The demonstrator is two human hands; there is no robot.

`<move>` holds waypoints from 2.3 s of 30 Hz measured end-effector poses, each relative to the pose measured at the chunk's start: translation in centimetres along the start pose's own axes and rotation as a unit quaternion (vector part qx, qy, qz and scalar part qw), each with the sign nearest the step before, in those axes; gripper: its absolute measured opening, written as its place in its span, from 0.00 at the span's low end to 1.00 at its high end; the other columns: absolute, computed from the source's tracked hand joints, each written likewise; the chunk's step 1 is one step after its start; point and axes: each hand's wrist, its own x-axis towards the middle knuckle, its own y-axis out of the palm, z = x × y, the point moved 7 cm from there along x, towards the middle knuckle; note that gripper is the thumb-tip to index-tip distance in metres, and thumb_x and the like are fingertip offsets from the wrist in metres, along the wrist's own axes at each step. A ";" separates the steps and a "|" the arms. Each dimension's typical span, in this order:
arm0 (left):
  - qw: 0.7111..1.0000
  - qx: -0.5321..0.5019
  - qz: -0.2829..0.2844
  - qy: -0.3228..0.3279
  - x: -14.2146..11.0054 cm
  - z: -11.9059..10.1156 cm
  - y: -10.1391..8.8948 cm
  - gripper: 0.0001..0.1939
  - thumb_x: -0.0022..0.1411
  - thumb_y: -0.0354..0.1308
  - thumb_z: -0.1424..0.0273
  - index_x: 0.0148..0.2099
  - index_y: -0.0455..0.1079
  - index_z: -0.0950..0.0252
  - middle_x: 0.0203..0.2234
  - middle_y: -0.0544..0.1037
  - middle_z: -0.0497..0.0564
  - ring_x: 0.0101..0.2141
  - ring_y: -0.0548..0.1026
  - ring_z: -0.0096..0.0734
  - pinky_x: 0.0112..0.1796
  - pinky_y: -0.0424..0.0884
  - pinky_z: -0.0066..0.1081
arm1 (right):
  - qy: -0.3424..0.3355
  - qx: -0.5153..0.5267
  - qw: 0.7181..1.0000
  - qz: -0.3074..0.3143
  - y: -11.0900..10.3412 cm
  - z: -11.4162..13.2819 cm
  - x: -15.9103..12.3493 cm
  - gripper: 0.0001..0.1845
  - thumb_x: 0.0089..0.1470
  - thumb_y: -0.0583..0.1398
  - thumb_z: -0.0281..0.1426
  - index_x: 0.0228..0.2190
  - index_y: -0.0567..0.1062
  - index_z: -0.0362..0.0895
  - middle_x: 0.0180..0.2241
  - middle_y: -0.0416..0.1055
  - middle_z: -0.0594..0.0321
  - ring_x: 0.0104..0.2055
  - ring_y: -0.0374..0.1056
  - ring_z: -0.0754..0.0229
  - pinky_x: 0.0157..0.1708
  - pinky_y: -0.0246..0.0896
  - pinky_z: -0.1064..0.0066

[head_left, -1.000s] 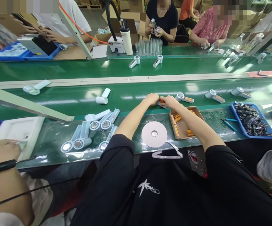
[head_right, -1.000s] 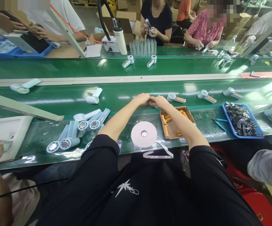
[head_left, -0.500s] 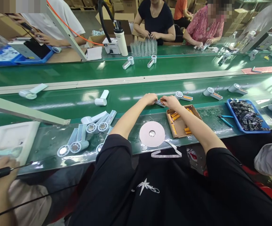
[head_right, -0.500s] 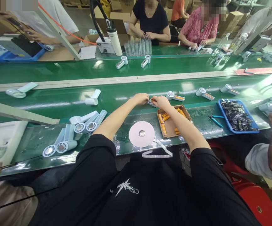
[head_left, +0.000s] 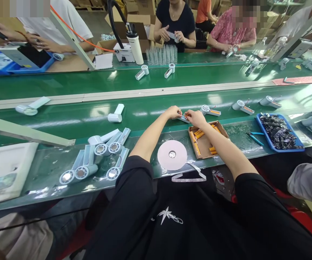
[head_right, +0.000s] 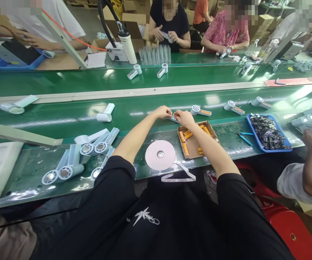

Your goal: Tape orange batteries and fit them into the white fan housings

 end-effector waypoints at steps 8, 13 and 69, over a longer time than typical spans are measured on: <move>0.994 -0.044 -0.078 -0.069 -0.7 -0.4 0.0 0.19 0.76 0.51 0.64 0.50 0.83 0.65 0.51 0.87 0.61 0.52 0.82 0.46 0.53 0.74 0.37 | -0.031 -0.031 0.994 0.099 2.8 0.8 2.6 0.22 0.60 0.72 0.37 0.56 0.86 0.54 0.49 0.87 0.52 0.53 0.81 0.42 0.53 0.74 0.60; 0.991 -0.058 -0.081 -0.084 -0.5 -2.0 -1.0 0.18 0.76 0.50 0.68 0.53 0.81 0.67 0.52 0.85 0.64 0.54 0.81 0.48 0.57 0.74 0.40 | -0.050 -0.004 0.990 0.133 1.8 1.3 3.4 0.18 0.56 0.75 0.32 0.49 0.89 0.52 0.48 0.87 0.53 0.53 0.83 0.41 0.56 0.74 0.57; 0.954 0.007 -0.289 0.079 -30.2 -10.1 4.4 0.34 0.56 0.74 0.61 0.64 0.73 0.61 0.57 0.78 0.61 0.63 0.65 0.62 0.65 0.65 0.60 | -0.012 0.328 0.918 -0.225 -7.0 -2.6 -17.5 0.14 0.65 0.68 0.37 0.50 0.81 0.46 0.52 0.83 0.52 0.53 0.79 0.46 0.58 0.75 0.51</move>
